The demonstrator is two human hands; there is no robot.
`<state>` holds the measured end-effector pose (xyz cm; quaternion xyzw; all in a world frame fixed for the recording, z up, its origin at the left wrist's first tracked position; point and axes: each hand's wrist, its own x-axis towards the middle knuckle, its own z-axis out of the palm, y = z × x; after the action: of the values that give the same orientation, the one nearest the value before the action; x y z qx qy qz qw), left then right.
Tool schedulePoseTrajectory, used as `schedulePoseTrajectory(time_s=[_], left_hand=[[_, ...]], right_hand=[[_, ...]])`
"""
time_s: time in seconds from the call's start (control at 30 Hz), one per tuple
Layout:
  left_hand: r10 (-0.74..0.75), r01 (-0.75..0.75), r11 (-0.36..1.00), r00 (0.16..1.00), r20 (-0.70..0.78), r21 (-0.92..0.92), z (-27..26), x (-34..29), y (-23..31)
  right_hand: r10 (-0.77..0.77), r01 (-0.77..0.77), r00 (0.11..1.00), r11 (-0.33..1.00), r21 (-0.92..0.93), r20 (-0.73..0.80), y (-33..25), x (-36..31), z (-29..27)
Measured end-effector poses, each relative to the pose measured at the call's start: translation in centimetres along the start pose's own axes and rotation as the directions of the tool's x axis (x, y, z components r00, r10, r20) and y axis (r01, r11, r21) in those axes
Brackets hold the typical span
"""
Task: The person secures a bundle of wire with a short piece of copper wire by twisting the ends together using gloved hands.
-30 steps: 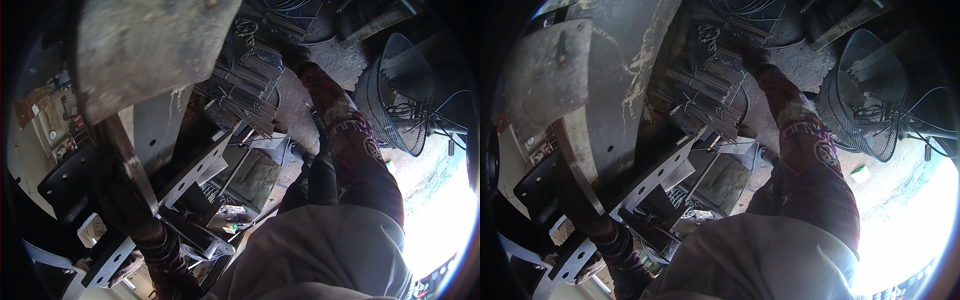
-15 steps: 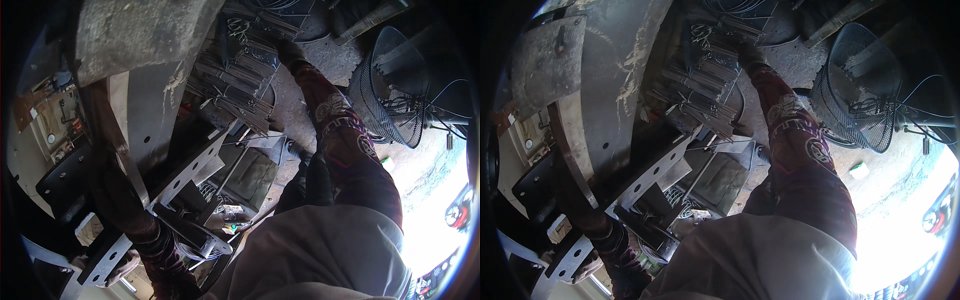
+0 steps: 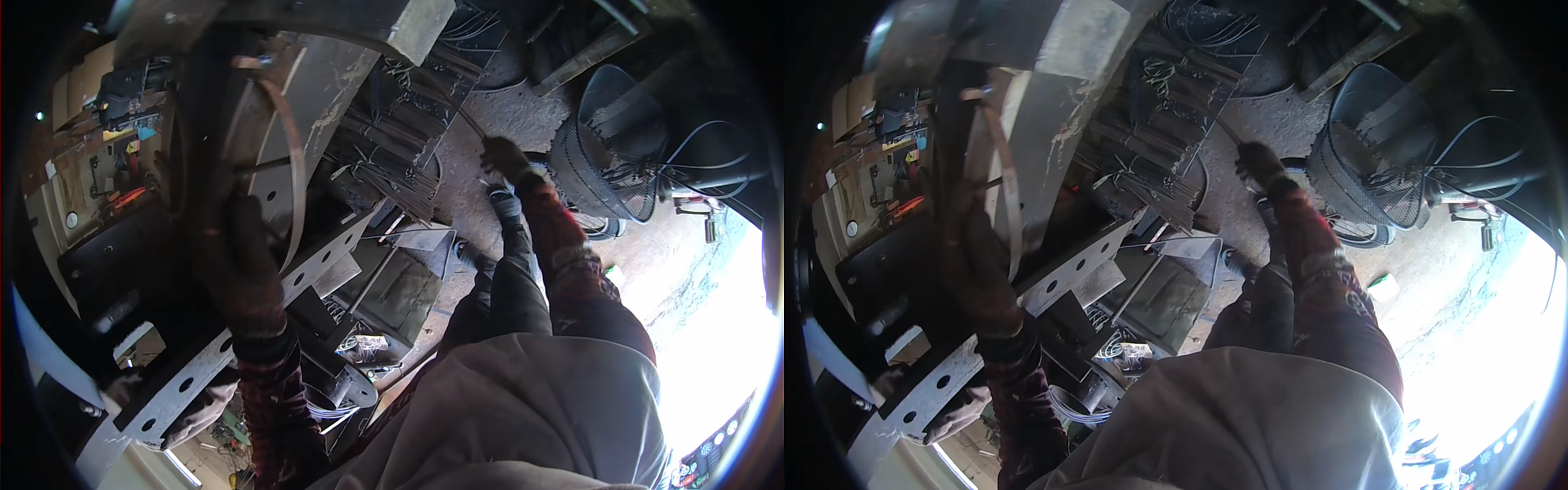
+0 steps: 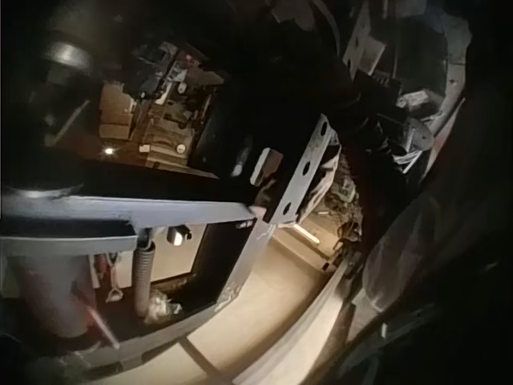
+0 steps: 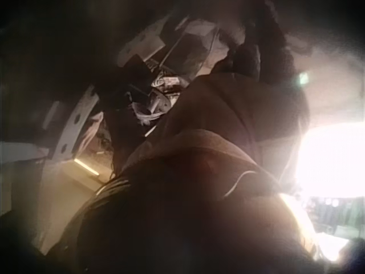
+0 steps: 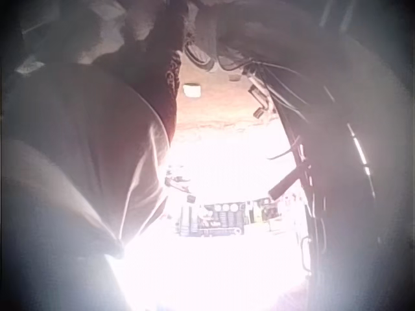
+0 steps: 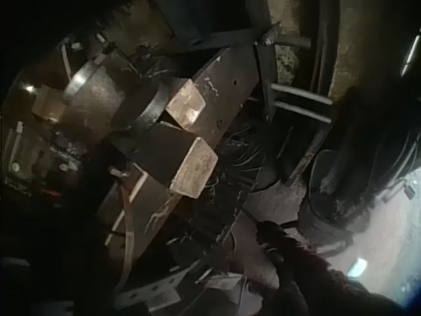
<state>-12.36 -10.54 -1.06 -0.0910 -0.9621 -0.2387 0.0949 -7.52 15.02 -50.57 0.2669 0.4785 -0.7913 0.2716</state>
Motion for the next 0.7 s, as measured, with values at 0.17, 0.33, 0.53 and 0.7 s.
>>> schedulePoseTrajectory(time_s=[0.17,0.33,0.53,0.7], left_hand=[[-0.019,0.019,0.999,1.000,0.001,-0.038,-1.0,-0.1,1.1],[0.218,-0.209,0.976,0.957,-0.190,0.065,-0.5,-0.7,-0.3],[0.392,-0.414,0.908,0.896,-0.210,-0.070,-2.4,-4.8,2.6],[-0.029,0.072,0.652,0.997,0.071,-0.755,1.9,-13.5,7.7]], right_hand=[[-0.016,-0.005,0.999,0.918,0.396,0.050,3.3,-14.4,3.8],[-0.419,0.473,0.880,0.746,-0.468,0.223,2.6,-28.5,7.2],[-0.464,0.606,0.792,0.521,-0.601,0.397,-2.7,-37.6,10.9],[-0.306,0.325,0.858,0.945,0.025,0.413,-3.5,-39.5,12.9]])
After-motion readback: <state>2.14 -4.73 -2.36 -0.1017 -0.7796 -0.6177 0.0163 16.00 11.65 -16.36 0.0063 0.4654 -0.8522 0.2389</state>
